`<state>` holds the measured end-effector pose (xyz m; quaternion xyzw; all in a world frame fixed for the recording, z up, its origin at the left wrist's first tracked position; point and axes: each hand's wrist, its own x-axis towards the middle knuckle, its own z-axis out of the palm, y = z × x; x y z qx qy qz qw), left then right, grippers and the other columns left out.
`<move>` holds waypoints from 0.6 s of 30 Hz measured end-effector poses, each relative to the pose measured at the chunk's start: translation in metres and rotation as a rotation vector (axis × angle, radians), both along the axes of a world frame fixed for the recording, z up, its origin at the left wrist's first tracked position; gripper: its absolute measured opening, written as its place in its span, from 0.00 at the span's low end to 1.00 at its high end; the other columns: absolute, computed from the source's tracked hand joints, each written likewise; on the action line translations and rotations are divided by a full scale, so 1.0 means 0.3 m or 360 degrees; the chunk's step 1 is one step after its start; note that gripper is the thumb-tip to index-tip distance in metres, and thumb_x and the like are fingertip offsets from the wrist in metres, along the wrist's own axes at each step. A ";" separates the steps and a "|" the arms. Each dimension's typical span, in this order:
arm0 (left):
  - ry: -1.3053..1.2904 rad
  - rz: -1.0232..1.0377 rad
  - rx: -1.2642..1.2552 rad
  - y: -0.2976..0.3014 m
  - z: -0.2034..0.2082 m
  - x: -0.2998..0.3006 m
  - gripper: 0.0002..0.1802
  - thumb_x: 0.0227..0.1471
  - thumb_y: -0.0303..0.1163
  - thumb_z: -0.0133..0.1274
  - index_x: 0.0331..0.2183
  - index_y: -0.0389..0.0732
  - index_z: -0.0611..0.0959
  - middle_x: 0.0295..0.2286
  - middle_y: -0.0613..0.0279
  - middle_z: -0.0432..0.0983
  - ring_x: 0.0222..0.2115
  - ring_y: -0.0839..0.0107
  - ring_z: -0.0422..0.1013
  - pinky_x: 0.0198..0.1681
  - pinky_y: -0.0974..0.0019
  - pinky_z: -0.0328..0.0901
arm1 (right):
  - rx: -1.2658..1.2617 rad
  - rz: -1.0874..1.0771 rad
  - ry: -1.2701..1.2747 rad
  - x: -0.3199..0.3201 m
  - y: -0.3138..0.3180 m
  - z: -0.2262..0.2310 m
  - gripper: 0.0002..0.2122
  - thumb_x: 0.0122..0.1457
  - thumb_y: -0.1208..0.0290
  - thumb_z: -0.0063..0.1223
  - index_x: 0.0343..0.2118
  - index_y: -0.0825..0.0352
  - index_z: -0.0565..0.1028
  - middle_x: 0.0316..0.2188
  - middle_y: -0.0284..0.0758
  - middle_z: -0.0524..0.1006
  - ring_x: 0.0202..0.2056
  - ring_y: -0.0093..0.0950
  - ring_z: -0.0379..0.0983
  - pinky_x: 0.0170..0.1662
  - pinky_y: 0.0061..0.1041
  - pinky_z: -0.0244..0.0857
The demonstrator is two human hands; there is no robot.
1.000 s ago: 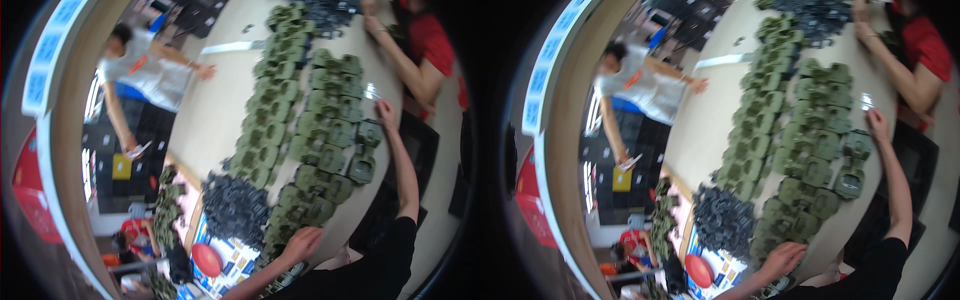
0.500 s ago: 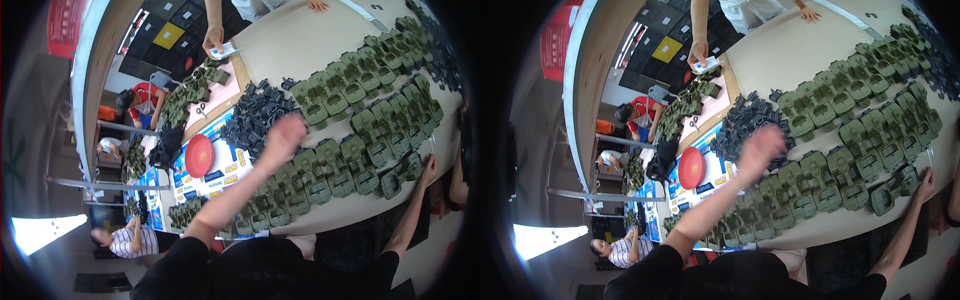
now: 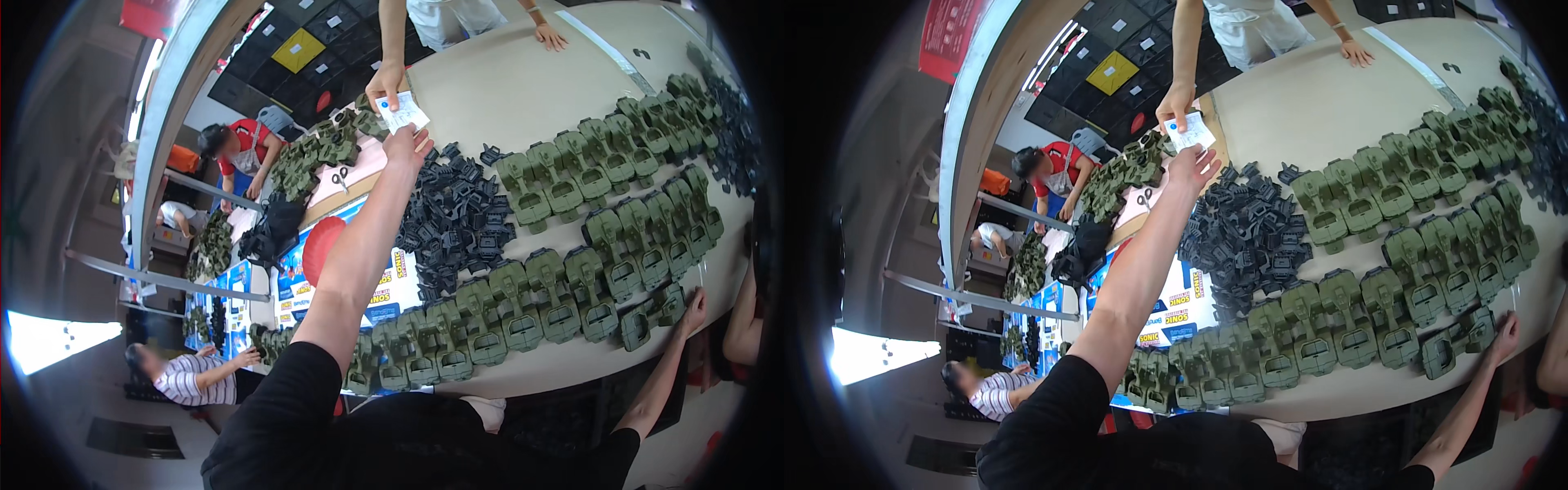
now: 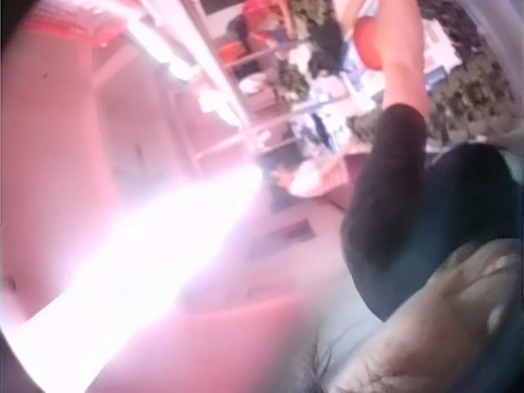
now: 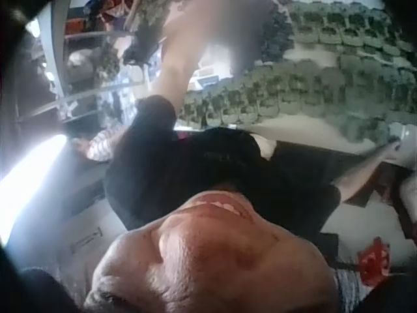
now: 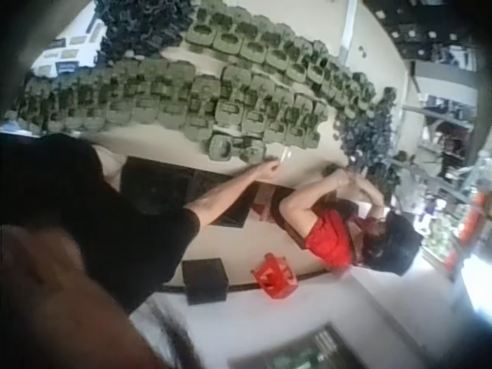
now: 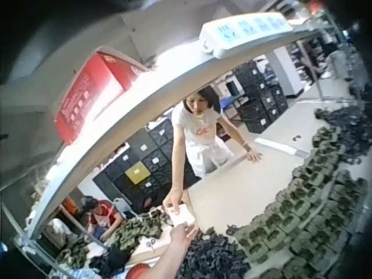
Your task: The person assembles green plastic toy components by hand, inserting small black parts into the green bodies. They handle the items one by one, placing the finished units on a table alongside other completed toys. The person also briefly handles a small paper document.
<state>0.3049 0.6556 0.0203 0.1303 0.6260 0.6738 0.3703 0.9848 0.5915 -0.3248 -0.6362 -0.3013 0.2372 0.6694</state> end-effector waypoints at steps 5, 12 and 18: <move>-0.0063 -0.0577 -0.0053 -0.165 0.028 -0.035 0.15 0.47 0.25 0.47 0.41 0.36 0.69 0.35 0.56 0.70 0.35 0.64 0.70 0.39 0.57 0.68 | -0.0174 0.0255 0.0259 0.143 -0.012 -0.001 0.12 0.56 0.63 0.50 0.37 0.67 0.74 0.28 0.30 0.73 0.27 0.16 0.66 0.29 0.15 0.60; 0.0216 -0.1148 -0.0333 -0.528 0.163 0.039 0.14 0.47 0.34 0.55 0.34 0.34 0.78 0.28 0.58 0.76 0.28 0.71 0.73 0.32 0.69 0.71 | 0.0042 0.0285 -0.0007 -0.300 -0.106 0.648 0.13 0.59 0.65 0.45 0.40 0.68 0.73 0.35 0.34 0.74 0.33 0.20 0.70 0.35 0.19 0.64; 0.0739 -0.1540 -0.0526 -0.769 0.191 0.083 0.14 0.46 0.34 0.56 0.34 0.33 0.80 0.26 0.65 0.77 0.24 0.84 0.69 0.26 0.79 0.64 | 0.0009 0.1466 0.0210 -1.176 -0.388 1.131 0.19 0.56 0.61 0.47 0.46 0.68 0.69 0.39 0.36 0.72 0.31 0.18 0.70 0.32 0.15 0.63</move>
